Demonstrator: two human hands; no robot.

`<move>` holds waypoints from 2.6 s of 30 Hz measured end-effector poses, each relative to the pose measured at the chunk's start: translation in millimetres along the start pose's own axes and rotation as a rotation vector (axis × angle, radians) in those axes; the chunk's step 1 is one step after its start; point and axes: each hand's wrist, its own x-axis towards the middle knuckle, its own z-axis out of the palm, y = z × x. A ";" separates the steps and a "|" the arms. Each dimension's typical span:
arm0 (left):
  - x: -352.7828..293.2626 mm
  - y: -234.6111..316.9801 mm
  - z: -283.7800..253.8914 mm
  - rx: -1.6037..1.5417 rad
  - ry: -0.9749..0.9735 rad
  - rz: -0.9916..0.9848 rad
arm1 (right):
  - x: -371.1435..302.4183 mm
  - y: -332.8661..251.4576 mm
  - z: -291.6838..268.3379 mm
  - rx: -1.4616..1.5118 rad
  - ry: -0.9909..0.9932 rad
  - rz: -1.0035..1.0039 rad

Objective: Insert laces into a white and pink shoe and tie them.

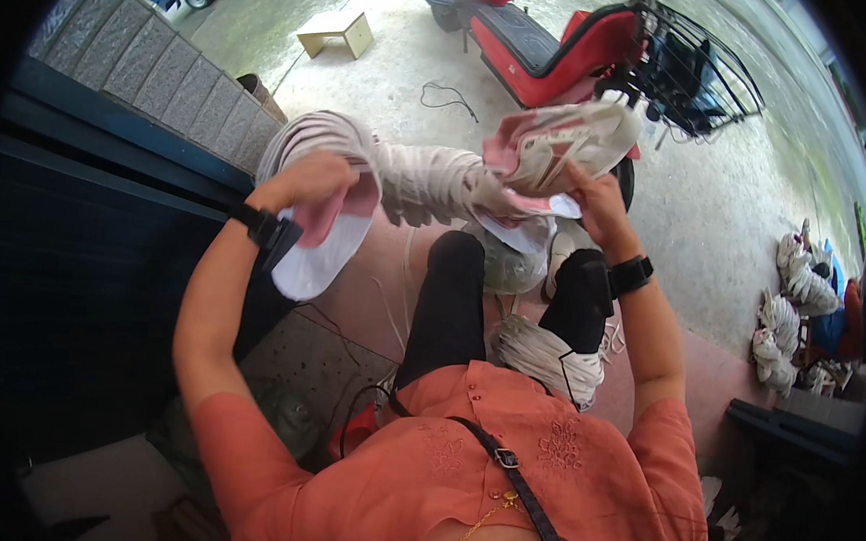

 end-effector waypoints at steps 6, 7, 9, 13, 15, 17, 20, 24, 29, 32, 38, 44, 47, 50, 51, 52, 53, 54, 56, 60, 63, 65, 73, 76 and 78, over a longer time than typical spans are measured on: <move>-62.7 -2.4 128.1 0.000 -0.352 0.031 | -98.6 77.0 -55.8 0.067 0.086 0.196; -68.4 -19.2 153.6 -0.055 -0.397 0.025 | -108.8 93.0 -59.9 0.077 0.094 0.233; -65.7 -32.1 192.0 -0.179 -0.351 -0.015 | -121.0 122.5 -72.0 0.090 0.136 0.297; -47.6 -57.8 277.5 -0.262 -0.154 -0.052 | -124.2 165.6 -68.6 0.049 0.143 0.414; -35.6 -39.9 292.9 -0.175 -0.017 0.060 | -118.6 161.3 -58.6 0.062 0.108 0.407; -20.6 -28.1 289.7 -0.135 0.127 0.050 | -109.3 156.8 -55.1 0.098 0.055 0.391; -1.5 -3.6 291.1 -0.232 0.299 -0.081 | -100.5 142.3 -65.6 0.199 0.003 0.374; 4.8 88.8 302.1 -0.542 0.204 -0.169 | -114.3 134.8 -71.6 0.201 0.041 0.409; 39.1 90.4 312.8 -0.630 0.043 -0.216 | -121.6 127.8 -69.7 0.170 0.143 0.394; 62.9 76.3 328.5 -0.300 0.184 -0.109 | -125.2 129.2 -77.5 0.048 0.239 0.378; 72.1 72.6 381.7 -0.157 0.452 -0.191 | -161.7 107.8 -63.6 -0.986 0.154 -0.334; 29.9 117.0 388.6 -0.244 0.255 -0.178 | -188.4 129.7 -49.2 -1.360 0.038 -0.067; 35.1 88.8 390.6 -0.115 0.299 -0.125 | -175.5 124.4 -32.8 -1.545 -0.011 -0.026; 47.7 83.8 393.1 -0.075 0.313 -0.055 | -158.3 138.0 -35.3 -1.609 0.035 -0.129; 46.4 85.6 395.0 -0.038 0.325 -0.036 | -154.9 144.9 -37.8 -1.611 0.059 -0.164; 44.7 86.6 394.2 -0.001 0.344 -0.022 | -151.3 150.7 -37.4 -1.606 0.080 -0.193; 41.6 87.4 394.0 0.065 0.376 0.000 | -148.9 155.8 -38.2 -1.583 0.121 -0.202; 39.4 88.3 393.2 0.098 0.377 0.016 | -148.2 161.0 -39.5 -1.560 0.162 -0.210; 34.8 94.6 383.5 0.132 0.354 0.046 | -147.2 171.6 -42.5 -1.496 0.254 -0.173; 12.4 114.5 352.8 0.209 0.378 0.171 | -142.0 181.4 -55.9 -1.526 0.232 -0.064; -9.7 114.1 318.7 0.300 0.590 0.413 | -132.5 159.6 -47.1 -1.655 0.074 -0.034; -9.7 74.4 318.6 0.242 0.684 0.390 | -135.3 155.7 -41.0 -1.695 0.031 -0.099; -22.7 -17.4 318.4 0.003 0.150 0.050 | -128.3 141.4 -54.8 -1.551 -0.388 -0.730; 0.1 21.3 251.7 0.108 0.165 0.115 | -125.0 130.5 -61.4 -1.404 -0.444 -0.650; 29.2 67.3 210.0 0.161 0.188 0.175 | -112.1 105.5 -67.9 -1.330 -0.377 -0.517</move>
